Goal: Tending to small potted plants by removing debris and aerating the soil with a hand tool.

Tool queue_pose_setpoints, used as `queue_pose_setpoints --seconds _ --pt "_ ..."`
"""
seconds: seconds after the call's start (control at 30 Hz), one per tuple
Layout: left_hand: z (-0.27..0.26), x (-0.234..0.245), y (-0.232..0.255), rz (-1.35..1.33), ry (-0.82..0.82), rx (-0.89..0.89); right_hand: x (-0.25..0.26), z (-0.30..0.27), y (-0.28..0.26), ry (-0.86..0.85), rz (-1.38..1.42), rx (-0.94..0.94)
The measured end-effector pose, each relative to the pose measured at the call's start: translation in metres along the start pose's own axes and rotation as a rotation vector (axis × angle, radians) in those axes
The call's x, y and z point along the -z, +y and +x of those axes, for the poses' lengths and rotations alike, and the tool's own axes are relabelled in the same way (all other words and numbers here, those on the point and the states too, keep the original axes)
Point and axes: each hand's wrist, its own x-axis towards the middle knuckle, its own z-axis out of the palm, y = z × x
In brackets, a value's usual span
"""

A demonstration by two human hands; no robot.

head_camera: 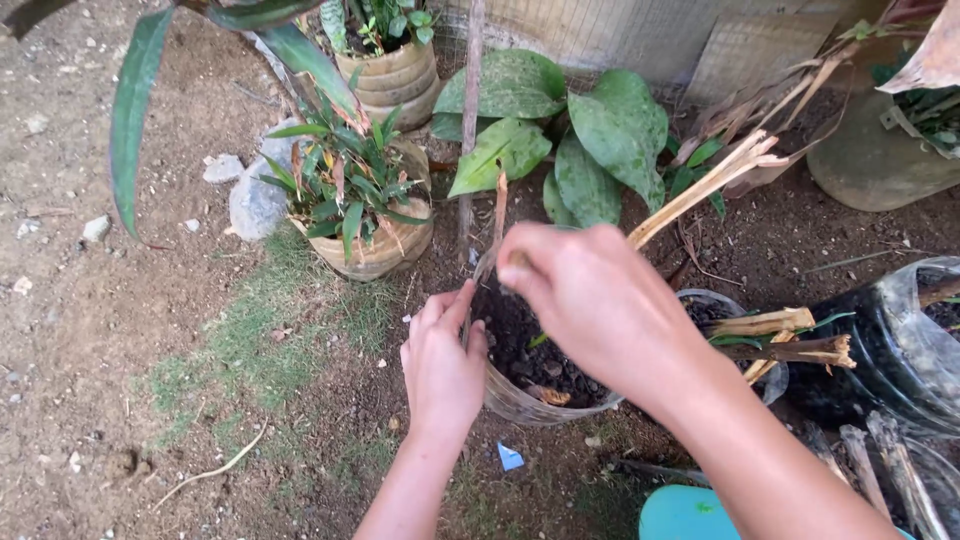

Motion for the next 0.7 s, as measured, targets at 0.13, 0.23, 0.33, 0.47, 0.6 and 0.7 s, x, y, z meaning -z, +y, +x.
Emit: queue_pose_setpoints --seconds 0.13,0.23,0.33,0.47,0.6,0.7 --pt "-0.001 0.001 0.003 -0.01 0.008 -0.011 0.009 -0.005 -0.006 -0.098 0.05 -0.125" --pt "0.0 0.002 0.003 -0.003 -0.016 0.025 0.003 0.001 0.007 -0.001 -0.034 -0.022" --pt "-0.002 -0.002 0.0 -0.026 0.029 -0.021 0.0 0.0 0.011 0.102 -0.052 -0.002" --pt "-0.001 -0.002 -0.001 -0.004 0.005 -0.003 -0.011 -0.001 0.02 0.18 -0.06 0.086" --pt "0.0 0.0 0.001 -0.015 -0.004 0.01 -0.004 -0.001 0.014 0.052 -0.118 0.006" --pt "0.0 0.0 0.003 -0.025 -0.021 0.04 0.013 0.003 0.012 0.01 -0.029 -0.138"
